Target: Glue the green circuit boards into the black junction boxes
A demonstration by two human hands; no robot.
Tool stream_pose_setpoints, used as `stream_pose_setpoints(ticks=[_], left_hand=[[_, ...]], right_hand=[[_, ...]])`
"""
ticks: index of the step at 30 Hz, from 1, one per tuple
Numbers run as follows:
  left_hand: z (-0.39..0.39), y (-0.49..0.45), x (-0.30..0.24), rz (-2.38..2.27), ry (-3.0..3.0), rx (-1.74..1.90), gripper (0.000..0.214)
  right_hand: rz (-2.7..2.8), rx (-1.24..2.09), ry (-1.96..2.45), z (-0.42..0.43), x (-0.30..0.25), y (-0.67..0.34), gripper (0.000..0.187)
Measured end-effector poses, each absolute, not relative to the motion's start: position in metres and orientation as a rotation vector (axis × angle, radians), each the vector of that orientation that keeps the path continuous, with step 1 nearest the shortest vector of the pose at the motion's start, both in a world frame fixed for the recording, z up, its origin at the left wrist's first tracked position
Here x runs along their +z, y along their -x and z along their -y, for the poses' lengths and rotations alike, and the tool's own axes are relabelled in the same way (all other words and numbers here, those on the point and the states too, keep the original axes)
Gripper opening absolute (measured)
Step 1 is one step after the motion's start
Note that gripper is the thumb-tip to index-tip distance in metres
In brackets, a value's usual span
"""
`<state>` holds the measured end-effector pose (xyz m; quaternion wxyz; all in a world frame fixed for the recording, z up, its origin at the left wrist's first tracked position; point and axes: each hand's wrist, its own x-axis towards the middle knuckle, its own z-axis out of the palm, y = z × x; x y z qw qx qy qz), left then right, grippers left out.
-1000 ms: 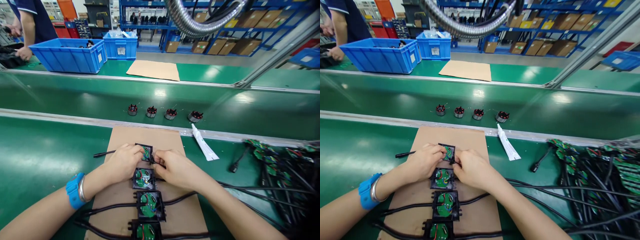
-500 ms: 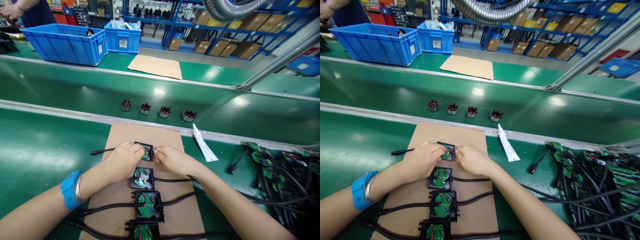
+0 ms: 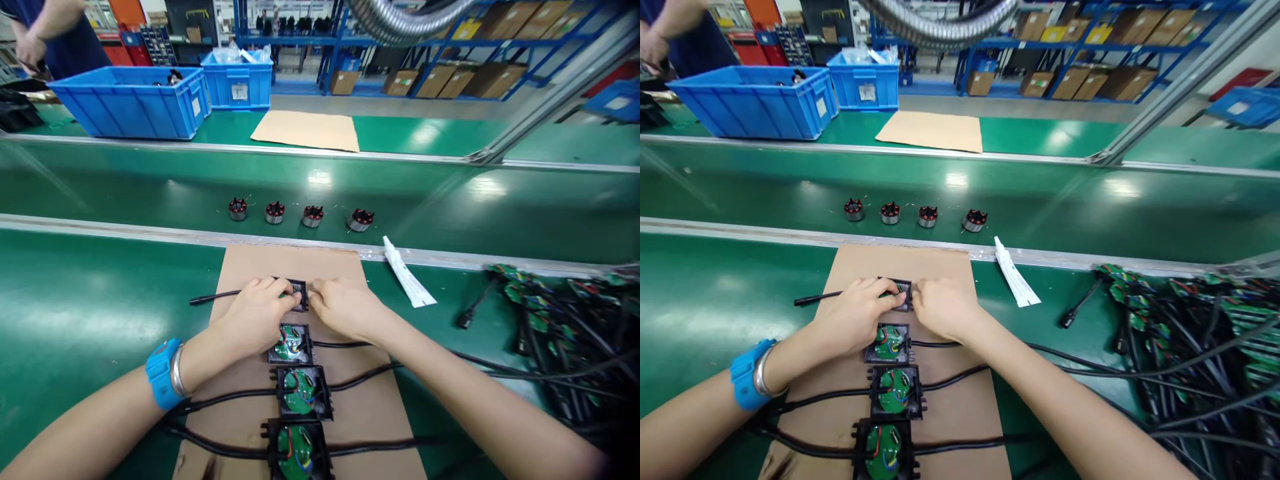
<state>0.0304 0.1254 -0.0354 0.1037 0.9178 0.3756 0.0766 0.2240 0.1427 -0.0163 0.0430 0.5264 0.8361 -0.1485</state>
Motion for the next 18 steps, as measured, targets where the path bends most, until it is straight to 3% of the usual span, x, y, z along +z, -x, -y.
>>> stream_pose_setpoints(ticks=[6,12,18], left_hand=[[-0.127,-0.023,-0.036,-1.042,-2.528,0.453,0.044],[-0.135,0.002,-0.024,-1.322,-2.384,0.636,0.025],[-0.141,0.007,-0.031,-1.455,-2.312,0.542,0.010]], right_hand=[[-2.830,-0.406,-1.709,-0.129,-0.033,-0.233,0.016],[-3.004,-0.258,-1.733,-0.115,-0.021,-0.221,0.023],[-2.873,-0.032,-1.558,-0.102,-0.015,-0.173,0.036]])
